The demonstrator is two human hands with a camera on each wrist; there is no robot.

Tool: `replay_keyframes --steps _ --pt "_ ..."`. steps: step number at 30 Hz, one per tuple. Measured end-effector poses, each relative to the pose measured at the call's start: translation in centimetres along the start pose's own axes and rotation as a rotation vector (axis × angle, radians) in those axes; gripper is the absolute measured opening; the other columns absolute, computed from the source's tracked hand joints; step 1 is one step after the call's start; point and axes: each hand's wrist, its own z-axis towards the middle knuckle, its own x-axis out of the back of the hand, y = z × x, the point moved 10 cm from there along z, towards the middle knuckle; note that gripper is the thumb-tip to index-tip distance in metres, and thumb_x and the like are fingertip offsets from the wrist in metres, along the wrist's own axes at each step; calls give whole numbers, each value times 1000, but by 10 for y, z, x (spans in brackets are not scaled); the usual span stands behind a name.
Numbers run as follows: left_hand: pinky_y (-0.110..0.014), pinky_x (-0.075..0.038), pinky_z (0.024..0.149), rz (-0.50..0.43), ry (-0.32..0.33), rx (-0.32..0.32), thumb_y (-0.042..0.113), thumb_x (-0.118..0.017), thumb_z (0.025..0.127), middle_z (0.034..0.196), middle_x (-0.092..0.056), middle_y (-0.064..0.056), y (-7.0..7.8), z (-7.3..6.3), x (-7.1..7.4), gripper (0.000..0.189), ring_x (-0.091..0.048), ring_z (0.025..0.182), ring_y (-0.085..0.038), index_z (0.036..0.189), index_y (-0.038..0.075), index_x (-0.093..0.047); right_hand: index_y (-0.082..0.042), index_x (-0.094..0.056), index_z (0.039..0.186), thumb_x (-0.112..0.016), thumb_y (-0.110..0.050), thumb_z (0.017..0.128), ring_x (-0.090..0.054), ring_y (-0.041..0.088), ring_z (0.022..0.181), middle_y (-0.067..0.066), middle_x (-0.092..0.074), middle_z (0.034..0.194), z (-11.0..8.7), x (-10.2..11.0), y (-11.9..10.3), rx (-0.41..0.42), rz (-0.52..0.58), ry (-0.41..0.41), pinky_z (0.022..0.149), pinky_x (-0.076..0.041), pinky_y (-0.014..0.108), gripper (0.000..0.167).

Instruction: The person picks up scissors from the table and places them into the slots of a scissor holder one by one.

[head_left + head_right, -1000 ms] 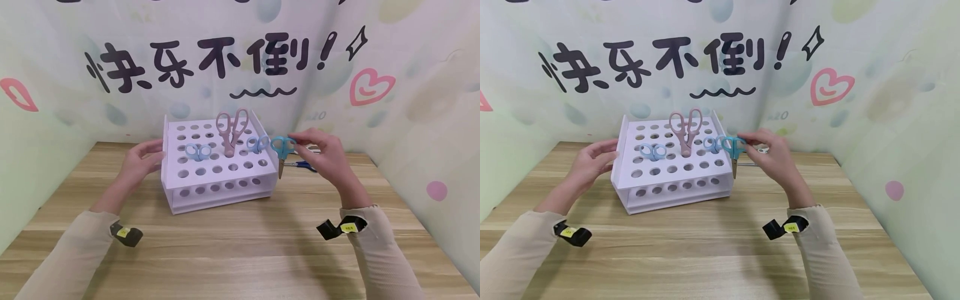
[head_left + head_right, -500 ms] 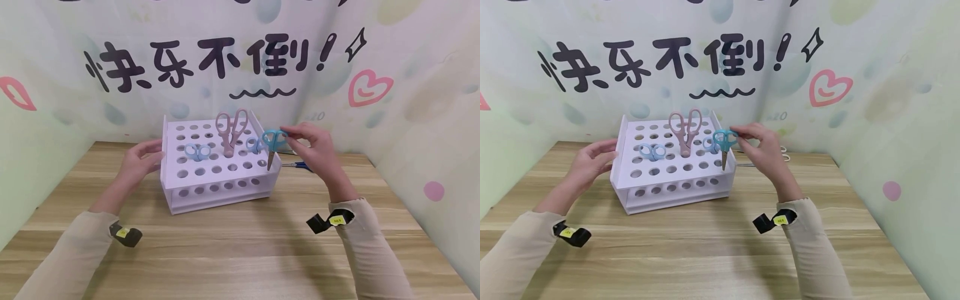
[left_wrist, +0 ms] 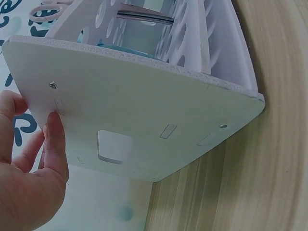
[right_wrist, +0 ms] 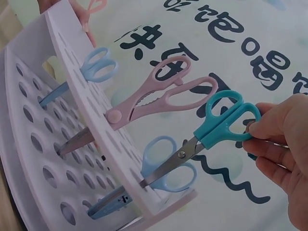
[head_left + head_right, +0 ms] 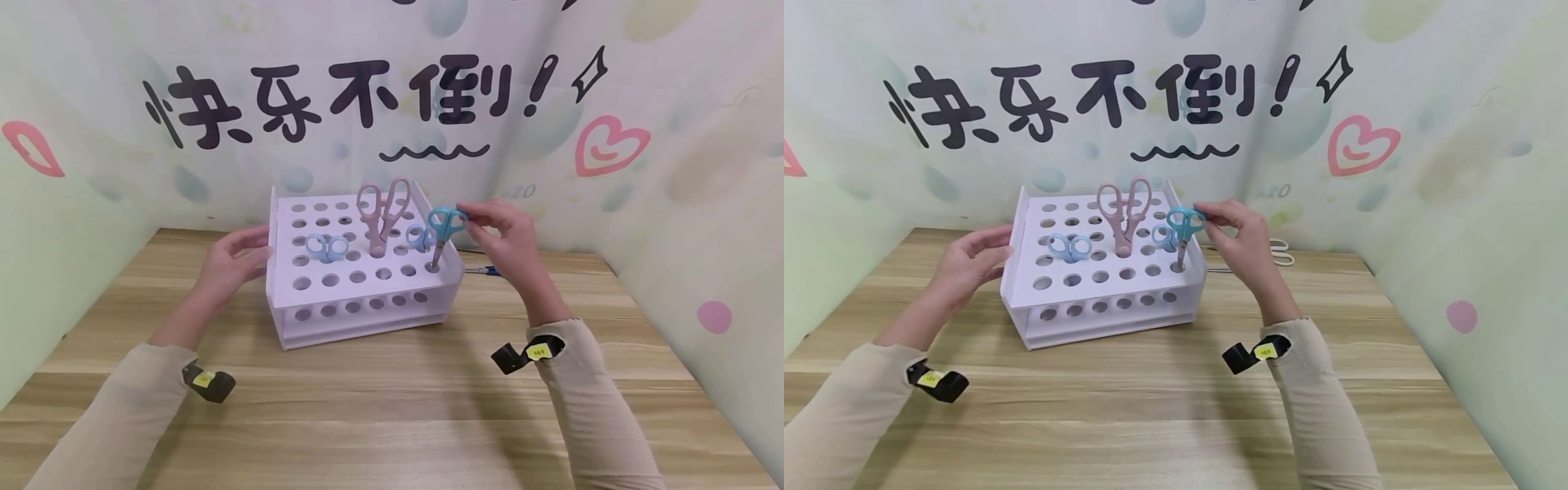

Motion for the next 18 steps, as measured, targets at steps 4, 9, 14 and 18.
replay_keyframes --steps 4,9,14,18 --pt "-21 -54 74 11 4 1 12 -62 87 105 -49 -3 0 0 0 53 -57 87 -5 132 -4 -41 -1 -68 105 -62 5 84 -60 12 84 9 -65 98 -1 -5 8 -9 10 -14 79 -51 18 23" --pt "-21 -54 74 3 3 1 12 -63 87 105 -48 -4 0 0 0 53 -57 88 -5 132 -5 -41 -1 -67 106 -61 4 84 -61 16 86 9 -65 100 -3 -12 19 -48 18 -43 79 -52 20 23" --pt "-21 -54 74 -12 1 -4 11 -63 87 105 -49 -3 1 1 0 52 -58 87 -4 131 -4 -42 -1 -67 107 -61 2 85 -61 16 87 12 -65 101 -6 -17 32 -103 34 -78 79 -52 21 23" --pt "-21 -55 74 -16 1 -5 10 -63 87 104 -49 -3 1 0 0 51 -58 86 -4 131 -5 -42 0 -67 107 -61 3 85 -61 19 86 13 -66 100 -8 -20 40 -131 69 -89 80 -52 22 23"
